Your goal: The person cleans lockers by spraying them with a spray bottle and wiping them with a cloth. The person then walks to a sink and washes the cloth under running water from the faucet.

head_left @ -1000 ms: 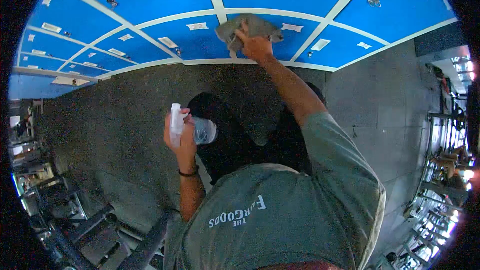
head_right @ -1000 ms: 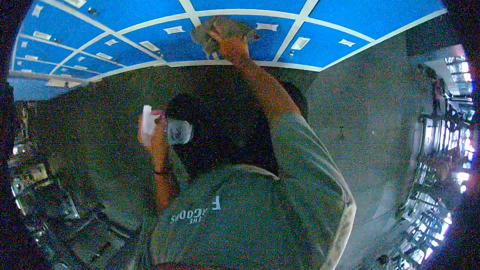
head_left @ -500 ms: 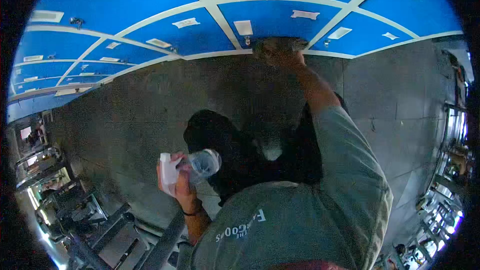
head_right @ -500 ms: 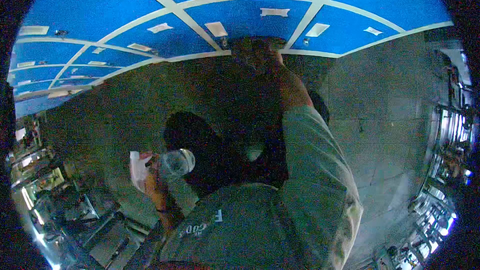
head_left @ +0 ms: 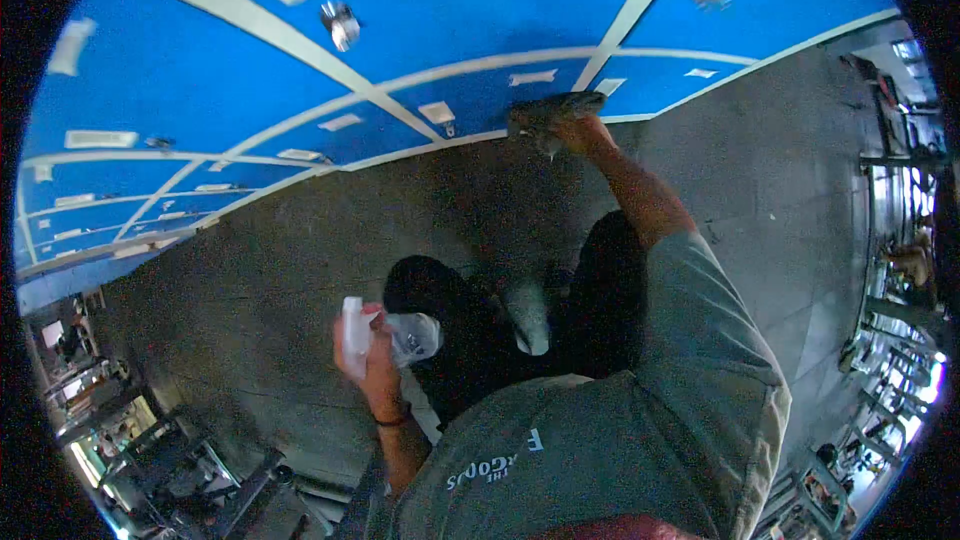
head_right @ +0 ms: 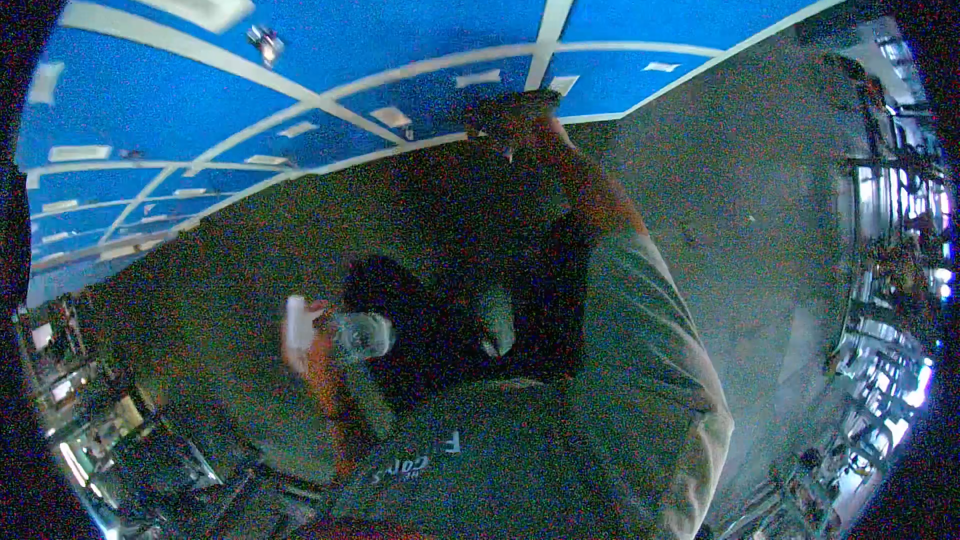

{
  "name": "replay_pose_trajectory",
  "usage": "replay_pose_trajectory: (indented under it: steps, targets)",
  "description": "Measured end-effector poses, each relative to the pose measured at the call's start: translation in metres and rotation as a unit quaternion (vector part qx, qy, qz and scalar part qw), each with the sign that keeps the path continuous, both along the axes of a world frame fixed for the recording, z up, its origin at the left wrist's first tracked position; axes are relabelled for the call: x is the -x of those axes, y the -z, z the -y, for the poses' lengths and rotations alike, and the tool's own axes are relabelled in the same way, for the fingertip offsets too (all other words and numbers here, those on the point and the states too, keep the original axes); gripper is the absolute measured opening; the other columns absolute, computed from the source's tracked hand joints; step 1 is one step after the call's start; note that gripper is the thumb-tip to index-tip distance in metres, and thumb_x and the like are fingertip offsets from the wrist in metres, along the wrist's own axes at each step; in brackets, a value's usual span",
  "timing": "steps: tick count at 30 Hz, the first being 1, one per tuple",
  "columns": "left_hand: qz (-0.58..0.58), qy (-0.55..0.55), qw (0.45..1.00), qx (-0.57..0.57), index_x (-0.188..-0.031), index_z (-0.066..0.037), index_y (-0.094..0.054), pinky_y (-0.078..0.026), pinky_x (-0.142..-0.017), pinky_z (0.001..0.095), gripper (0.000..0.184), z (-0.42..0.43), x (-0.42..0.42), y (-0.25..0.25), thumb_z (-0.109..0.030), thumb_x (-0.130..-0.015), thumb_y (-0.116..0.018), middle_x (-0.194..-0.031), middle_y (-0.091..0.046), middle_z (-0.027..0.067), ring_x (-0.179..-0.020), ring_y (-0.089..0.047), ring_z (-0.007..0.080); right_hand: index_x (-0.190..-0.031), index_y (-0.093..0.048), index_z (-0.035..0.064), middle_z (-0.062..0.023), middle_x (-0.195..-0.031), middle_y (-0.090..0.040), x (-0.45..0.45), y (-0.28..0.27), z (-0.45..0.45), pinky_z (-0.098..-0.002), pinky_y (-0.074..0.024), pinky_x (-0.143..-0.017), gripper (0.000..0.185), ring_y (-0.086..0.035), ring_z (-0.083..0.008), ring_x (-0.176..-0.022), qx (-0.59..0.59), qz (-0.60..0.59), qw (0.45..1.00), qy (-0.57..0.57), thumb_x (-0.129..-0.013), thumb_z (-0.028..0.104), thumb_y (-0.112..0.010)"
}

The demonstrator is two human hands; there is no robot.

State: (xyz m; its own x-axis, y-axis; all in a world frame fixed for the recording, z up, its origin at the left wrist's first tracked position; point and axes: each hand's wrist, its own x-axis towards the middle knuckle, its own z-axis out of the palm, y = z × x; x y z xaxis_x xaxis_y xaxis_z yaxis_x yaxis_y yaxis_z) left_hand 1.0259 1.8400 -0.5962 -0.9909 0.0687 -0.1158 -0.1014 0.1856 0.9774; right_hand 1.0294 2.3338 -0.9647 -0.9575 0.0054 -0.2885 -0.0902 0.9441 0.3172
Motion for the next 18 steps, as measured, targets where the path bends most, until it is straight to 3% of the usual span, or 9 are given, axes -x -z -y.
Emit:
replay_pose_trajectory:
  steps: [1, 2, 4, 6, 7, 9, 12, 18]
  targets:
    - [-0.019, 0.021, 0.997, 0.067, -0.104, 0.002, -0.057, -0.051, -0.076, 0.0298, 0.025, -0.016, 0.005, -0.024, -0.009, -0.082, -0.065, -0.097, -0.063, 0.0105, -0.087, -0.060, 0.0175, -0.142, -0.039, 0.0214, -0.0033, -0.150, -0.033, -0.015, -0.037, 0.003, -0.0481, -0.0255, -0.110, 0.049, -0.034, -0.0268, -0.135, 0.006, 0.039, 0.999, 0.037, -0.094, 0.030, -0.047]
    - [-0.050, 0.081, 0.994, 0.050, -0.102, 0.000, -0.059, -0.049, -0.079, 0.0306, 0.022, -0.017, 0.008, -0.043, -0.004, -0.081, -0.063, -0.095, -0.064, 0.0082, -0.088, -0.060, 0.0165, -0.143, -0.038, 0.0214, -0.0048, -0.152, -0.030, -0.020, -0.110, 0.025, -0.0495, -0.0222, -0.111, 0.050, -0.032, -0.0281, -0.136, -0.096, 0.121, 0.988, 0.026, -0.095, 0.030, -0.046]
    - [-0.005, 0.114, 0.990, 0.080, -0.101, -0.002, -0.059, -0.049, -0.080, 0.0321, 0.021, -0.020, 0.010, -0.079, -0.002, -0.080, -0.063, -0.094, -0.063, 0.0079, -0.087, -0.060, 0.0174, -0.141, -0.042, 0.0221, -0.0091, -0.149, -0.033, -0.044, -0.196, 0.056, -0.0512, -0.0196, -0.112, 0.045, -0.032, -0.0302, -0.135, 0.067, 0.043, 0.984, 0.156, -0.096, 0.030, -0.045]
    - [-0.052, 0.141, 0.975, 0.165, -0.099, -0.003, -0.059, -0.049, -0.079, 0.0324, 0.021, -0.027, 0.003, -0.120, -0.004, -0.079, -0.064, -0.094, -0.063, 0.0088, -0.087, -0.061, 0.0170, -0.136, -0.047, 0.0183, -0.0099, -0.137, -0.041, -0.090, -0.275, 0.080, -0.0497, -0.0259, -0.102, 0.043, -0.038, -0.0295, -0.122, 0.196, -0.014, 0.947, 0.254, -0.094, 0.027, -0.048]
    - [-0.017, 0.099, 0.992, 0.075, -0.099, -0.004, -0.059, -0.049, -0.076, 0.0318, 0.022, -0.027, -0.006, -0.125, -0.005, -0.078, -0.064, -0.094, -0.063, 0.0086, -0.085, -0.061, 0.0171, -0.133, -0.049, 0.0164, -0.0103, -0.131, -0.045, -0.118, -0.314, 0.092, -0.0490, -0.0291, -0.097, 0.041, -0.042, -0.0292, -0.116, 0.261, -0.032, 0.916, 0.303, -0.093, 0.026, -0.049]
    - [-0.087, 0.184, 0.974, 0.100, -0.099, -0.004, -0.059, -0.049, -0.075, 0.0316, 0.024, -0.041, -0.015, -0.207, -0.005, -0.076, -0.066, -0.092, -0.064, 0.0076, -0.084, -0.061, 0.0170, -0.128, -0.054, 0.0126, -0.0111, -0.119, -0.052, -0.179, -0.386, 0.116, -0.0475, -0.0354, -0.088, 0.039, -0.048, -0.0285, -0.103, 0.376, -0.065, 0.834, 0.399, -0.091, 0.023, -0.052]
    - [-0.058, 0.218, 0.971, 0.073, -0.100, -0.005, -0.060, -0.049, -0.071, 0.0308, 0.024, -0.063, -0.028, -0.321, -0.005, -0.076, -0.066, -0.091, -0.063, 0.0055, -0.082, -0.060, 0.0150, -0.121, -0.060, 0.0069, -0.0124, -0.101, -0.064, -0.262, -0.482, 0.153, -0.0453, -0.0449, -0.074, 0.035, -0.057, -0.0274, -0.084, 0.480, -0.119, 0.704, 0.510, -0.088, 0.019, -0.057]
    - [0.026, 0.305, 0.949, -0.077, -0.104, -0.005, -0.061, -0.047, -0.066, 0.0261, 0.025, -0.113, -0.030, -0.445, -0.007, -0.080, -0.066, -0.092, -0.062, 0.0019, -0.080, -0.057, 0.0101, -0.116, -0.060, -0.0014, -0.0108, -0.102, -0.065, -0.391, -0.523, 0.178, -0.0418, -0.0450, -0.076, 0.035, -0.058, -0.0258, -0.086, 0.516, -0.280, 0.475, 0.656, -0.089, 0.021, -0.057]
